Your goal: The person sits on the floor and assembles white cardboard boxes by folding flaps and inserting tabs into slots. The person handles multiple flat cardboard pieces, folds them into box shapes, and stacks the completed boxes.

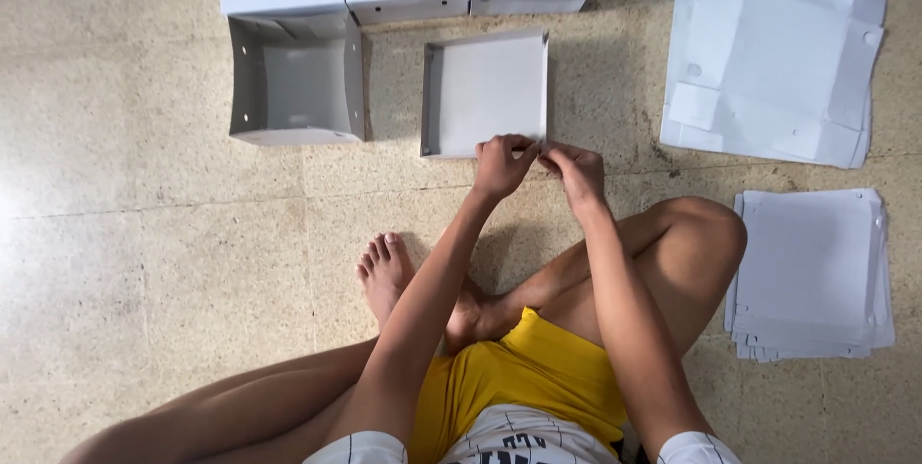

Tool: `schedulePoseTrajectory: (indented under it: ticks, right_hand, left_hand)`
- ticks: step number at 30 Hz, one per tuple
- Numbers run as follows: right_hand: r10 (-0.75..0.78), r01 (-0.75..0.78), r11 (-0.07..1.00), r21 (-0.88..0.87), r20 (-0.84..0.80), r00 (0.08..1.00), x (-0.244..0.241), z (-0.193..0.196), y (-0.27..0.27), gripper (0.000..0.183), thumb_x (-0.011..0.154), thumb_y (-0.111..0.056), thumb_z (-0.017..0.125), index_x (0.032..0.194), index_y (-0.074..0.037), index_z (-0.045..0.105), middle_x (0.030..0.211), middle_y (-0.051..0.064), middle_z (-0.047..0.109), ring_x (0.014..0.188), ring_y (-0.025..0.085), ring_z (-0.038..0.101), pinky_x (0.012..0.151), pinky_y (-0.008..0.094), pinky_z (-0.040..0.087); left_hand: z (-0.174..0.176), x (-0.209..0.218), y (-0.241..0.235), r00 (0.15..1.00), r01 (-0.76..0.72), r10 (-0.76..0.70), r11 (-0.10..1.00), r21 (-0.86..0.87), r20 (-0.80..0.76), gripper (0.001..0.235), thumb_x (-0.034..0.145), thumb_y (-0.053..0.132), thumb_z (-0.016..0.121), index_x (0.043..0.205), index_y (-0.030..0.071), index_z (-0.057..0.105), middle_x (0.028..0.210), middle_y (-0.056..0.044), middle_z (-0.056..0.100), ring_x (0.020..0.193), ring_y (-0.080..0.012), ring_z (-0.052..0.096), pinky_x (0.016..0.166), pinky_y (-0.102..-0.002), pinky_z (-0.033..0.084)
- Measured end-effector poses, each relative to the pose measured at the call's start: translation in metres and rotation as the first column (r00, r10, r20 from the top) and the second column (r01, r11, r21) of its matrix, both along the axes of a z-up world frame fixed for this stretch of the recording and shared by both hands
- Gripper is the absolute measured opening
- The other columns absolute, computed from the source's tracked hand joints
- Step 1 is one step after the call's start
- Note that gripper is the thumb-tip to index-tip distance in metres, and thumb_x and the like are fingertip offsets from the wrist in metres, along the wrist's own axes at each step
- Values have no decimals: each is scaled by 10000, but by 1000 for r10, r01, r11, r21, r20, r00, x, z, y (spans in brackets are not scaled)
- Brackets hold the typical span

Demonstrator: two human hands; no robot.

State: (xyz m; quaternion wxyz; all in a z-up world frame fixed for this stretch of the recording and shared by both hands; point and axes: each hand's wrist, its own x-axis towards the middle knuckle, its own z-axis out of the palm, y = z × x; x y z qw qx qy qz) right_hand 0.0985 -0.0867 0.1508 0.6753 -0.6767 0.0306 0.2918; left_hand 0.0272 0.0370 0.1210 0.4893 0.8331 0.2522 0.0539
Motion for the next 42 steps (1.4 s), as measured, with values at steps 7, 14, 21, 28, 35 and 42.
schedulePoseTrajectory:
  ticks: [7,14,21,28,35,42]
  right_hand:
    - [248,-176,916,-359,164,955,4,-25,1,109,771,-297,782,801,-198,817,684,10,733,696,84,680,696,261,549]
    - [215,-177,934,-310,94,972,9,-52,-4,174,740,-315,849,821,-165,814,674,45,730,665,118,716,688,240,572]
    - [307,-240,872,-426,95,947,8,-48,-3,251,744,-426,790,773,-177,811,632,9,696,663,92,625,685,232,473]
    - [327,-250,864,-436,111,938,7,-47,-5,246,748,-425,760,827,-200,819,701,8,736,746,122,692,725,255,502]
    - [373,-208,862,-463,298,879,-15,-21,-8,188,802,-243,717,895,-110,813,833,127,763,843,250,734,772,357,554]
    - [520,-305,811,-500,375,767,-15,-43,-6,204,760,-52,699,921,-100,814,1034,148,756,938,387,712,814,409,613]
  left_hand:
    - [-20,-2,3,997,13,-8,998,64,-79,215,932,329,608,963,194,772,927,29,780,1006,-210,743,997,-421,382]
    - [-20,2,-3,995,26,-15,993,111,-97,214,863,296,623,908,137,759,871,-46,763,979,-285,728,928,-439,454]
    - [-55,6,-3,997,11,-4,995,98,-72,216,881,301,609,897,150,763,820,-37,748,925,-292,725,902,-454,485]
    - [-56,9,2,989,-2,-2,1000,-27,-145,168,862,282,670,925,184,790,884,-50,772,977,-323,723,899,-463,536]
    - [-62,7,3,982,27,-26,1000,3,-188,183,875,289,659,937,169,782,878,-42,767,980,-300,730,952,-426,495]
    - [-85,-1,-2,958,74,-47,994,85,-284,138,870,240,645,895,176,765,875,-37,764,998,-292,718,967,-414,450]
